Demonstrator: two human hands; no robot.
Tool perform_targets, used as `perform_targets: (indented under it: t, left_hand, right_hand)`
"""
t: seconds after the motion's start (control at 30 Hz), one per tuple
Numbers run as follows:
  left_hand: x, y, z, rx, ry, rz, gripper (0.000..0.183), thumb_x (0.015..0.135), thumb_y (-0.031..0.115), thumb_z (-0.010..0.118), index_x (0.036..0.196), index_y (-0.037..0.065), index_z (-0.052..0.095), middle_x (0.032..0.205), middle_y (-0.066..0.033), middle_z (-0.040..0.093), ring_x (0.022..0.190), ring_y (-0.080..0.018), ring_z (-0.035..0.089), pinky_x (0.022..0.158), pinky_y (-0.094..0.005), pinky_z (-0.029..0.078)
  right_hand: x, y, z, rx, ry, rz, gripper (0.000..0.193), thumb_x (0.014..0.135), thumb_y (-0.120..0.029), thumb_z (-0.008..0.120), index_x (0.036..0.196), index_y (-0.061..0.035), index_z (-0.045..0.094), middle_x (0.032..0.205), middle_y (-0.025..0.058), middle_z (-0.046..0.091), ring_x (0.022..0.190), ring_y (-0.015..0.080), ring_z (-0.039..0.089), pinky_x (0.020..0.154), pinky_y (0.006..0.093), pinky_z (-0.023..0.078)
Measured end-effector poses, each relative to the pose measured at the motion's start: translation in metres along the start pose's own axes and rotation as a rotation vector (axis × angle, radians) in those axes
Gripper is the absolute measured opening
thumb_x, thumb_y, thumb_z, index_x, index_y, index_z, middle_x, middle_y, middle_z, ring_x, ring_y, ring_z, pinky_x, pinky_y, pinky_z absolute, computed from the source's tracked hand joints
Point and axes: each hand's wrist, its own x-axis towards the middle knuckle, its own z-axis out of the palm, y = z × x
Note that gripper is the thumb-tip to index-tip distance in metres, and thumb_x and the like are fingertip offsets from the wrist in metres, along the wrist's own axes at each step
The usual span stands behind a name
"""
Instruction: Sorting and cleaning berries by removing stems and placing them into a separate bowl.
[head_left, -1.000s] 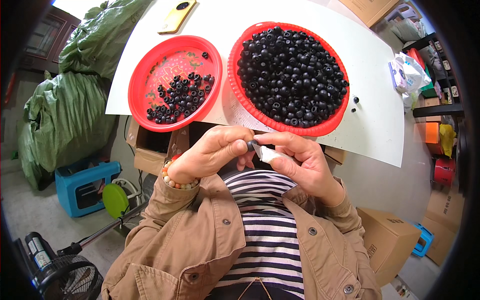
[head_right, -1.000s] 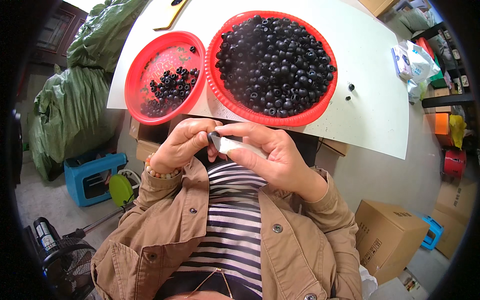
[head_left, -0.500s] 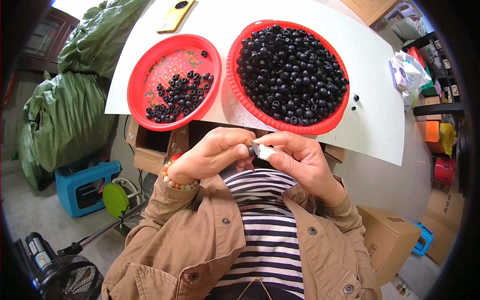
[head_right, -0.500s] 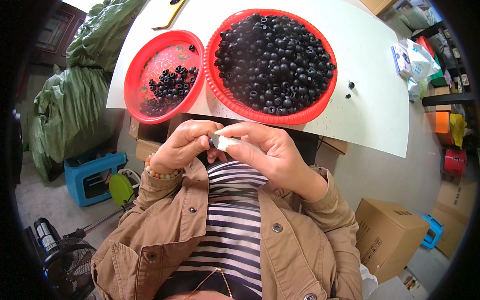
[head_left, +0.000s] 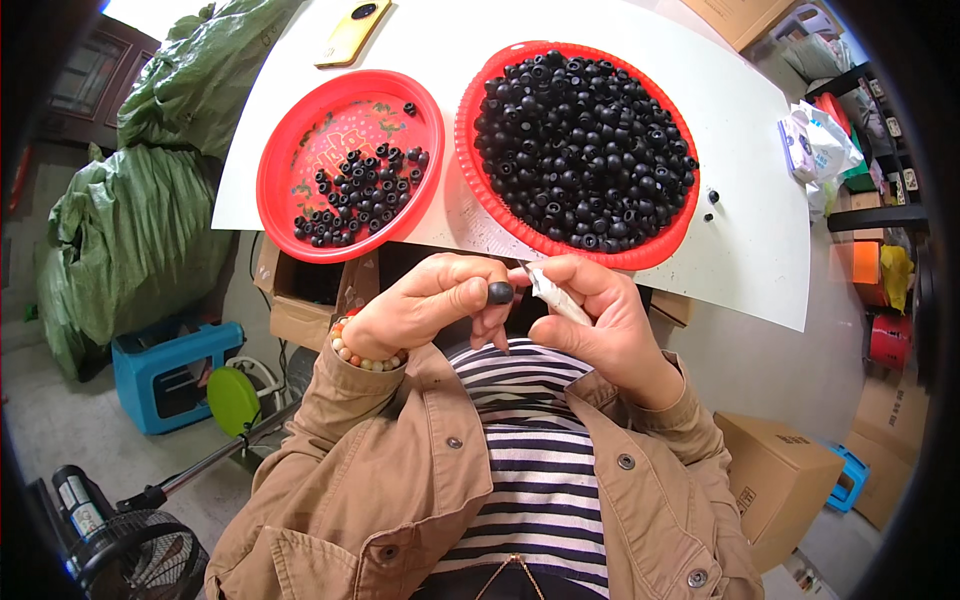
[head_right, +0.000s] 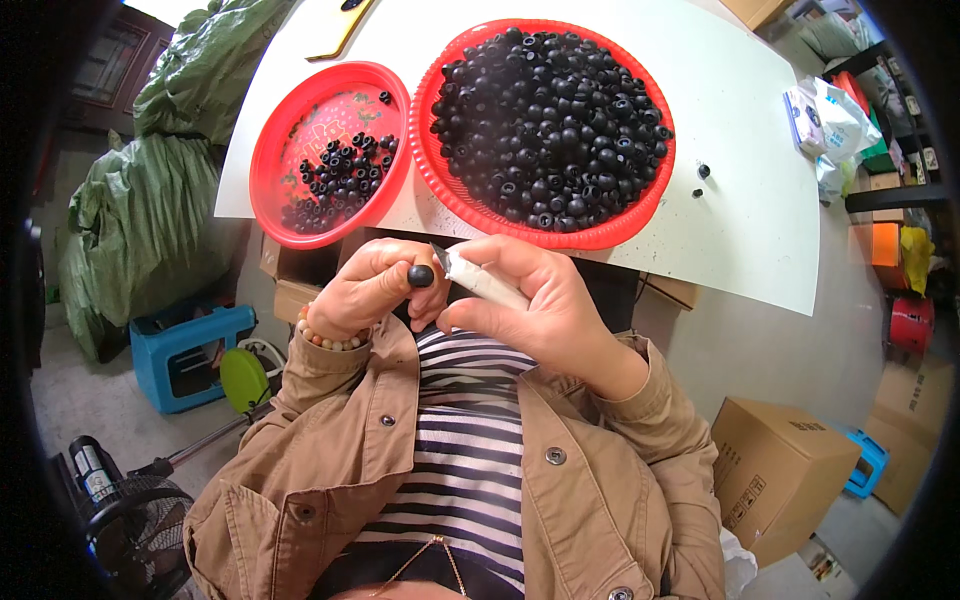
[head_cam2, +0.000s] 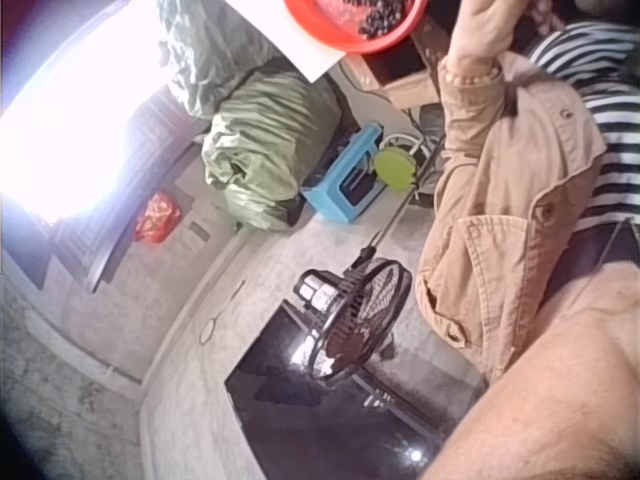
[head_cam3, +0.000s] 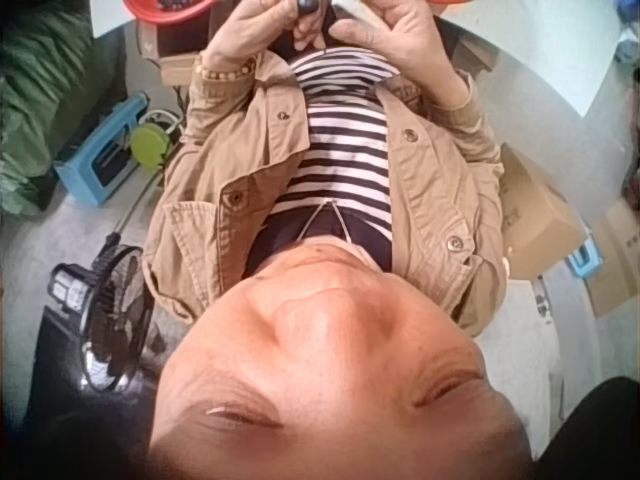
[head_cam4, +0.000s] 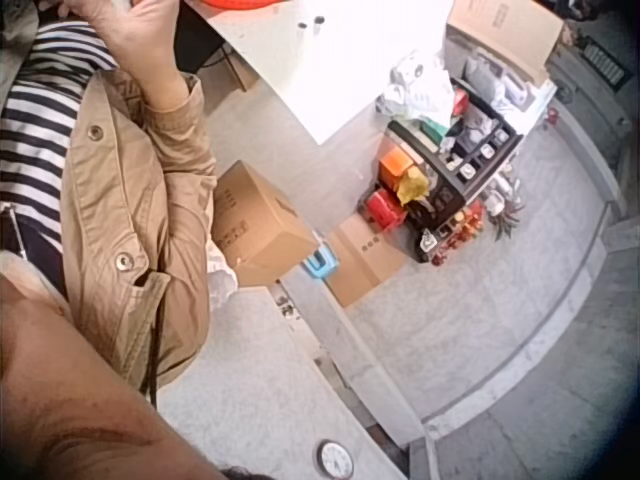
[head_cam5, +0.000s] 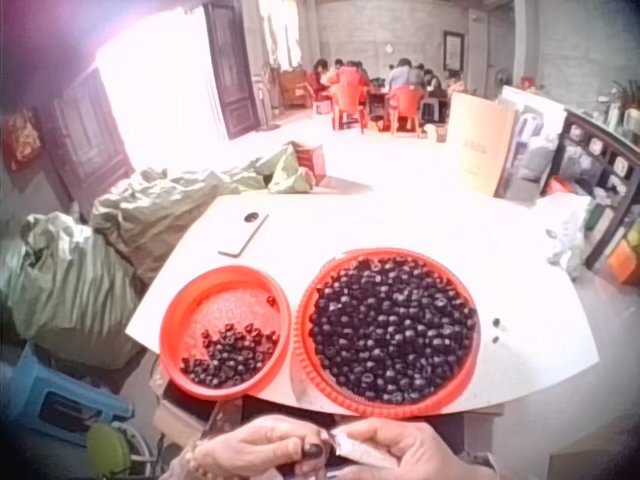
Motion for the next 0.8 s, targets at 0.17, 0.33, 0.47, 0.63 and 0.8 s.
perform_targets:
  t: [0.17, 0.33, 0.47, 0.63, 0.8]
  left_hand:
    - [-0.004, -0.005, -0.004, -0.020, -0.038, -0.036, 0.038, 0.094, 0.028, 0.039, 0.112, -0.003, 0.051, 0.073, -0.0030, 0.052, 0.065, -0.0101, 0.052, 0.064, -0.0234, 0.047]
    - [-0.002, -0.008, 0.000, -0.070, -0.051, -0.112, 0.034, 0.093, 0.027, 0.042, 0.106, -0.003, 0.053, 0.074, -0.0019, 0.056, 0.069, -0.0082, 0.055, 0.064, -0.0217, 0.046]
    - [0.004, -0.007, 0.007, -0.041, 0.020, -0.086, 0.028, 0.092, 0.024, 0.045, 0.098, -0.003, 0.053, 0.077, -0.0014, 0.055, 0.069, -0.0062, 0.052, 0.064, -0.0202, 0.044]
    - [0.009, -0.003, 0.011, 0.152, 0.056, -0.025, 0.024, 0.092, 0.021, 0.045, 0.093, -0.002, 0.052, 0.080, -0.0016, 0.052, 0.069, -0.0056, 0.051, 0.064, -0.0201, 0.044]
    - [0.006, -0.003, 0.011, 0.022, 0.070, -0.035, 0.031, 0.094, 0.029, 0.040, 0.087, 0.000, 0.050, 0.077, -0.0017, 0.050, 0.067, -0.0070, 0.051, 0.065, -0.0222, 0.044]
  right_hand:
    - [0.001, 0.001, 0.003, -0.031, 0.026, -0.051, 0.025, 0.080, -0.003, 0.061, 0.103, 0.0019, 0.053, 0.089, 0.0090, 0.061, 0.081, 0.0122, 0.060, 0.071, 0.0242, 0.049]
    - [0.001, 0.004, 0.007, -0.045, 0.054, -0.043, 0.013, 0.082, -0.003, 0.059, 0.093, 0.0011, 0.053, 0.081, 0.0073, 0.062, 0.072, 0.0095, 0.059, 0.063, 0.0218, 0.048]
    - [0.001, 0.006, 0.005, -0.143, 0.139, -0.076, 0.009, 0.083, -0.004, 0.059, 0.088, 0.0000, 0.053, 0.077, 0.0057, 0.061, 0.068, 0.0080, 0.058, 0.061, 0.0207, 0.047]
    - [0.003, 0.005, 0.006, -0.112, 0.196, -0.085, 0.009, 0.083, -0.006, 0.059, 0.086, -0.0006, 0.052, 0.074, 0.0048, 0.060, 0.068, 0.0076, 0.058, 0.060, 0.0200, 0.047]
    - [0.004, 0.010, 0.005, -0.010, 0.174, -0.113, 0.009, 0.086, -0.009, 0.056, 0.087, -0.0008, 0.051, 0.074, 0.0055, 0.060, 0.068, 0.0094, 0.058, 0.061, 0.0212, 0.046]
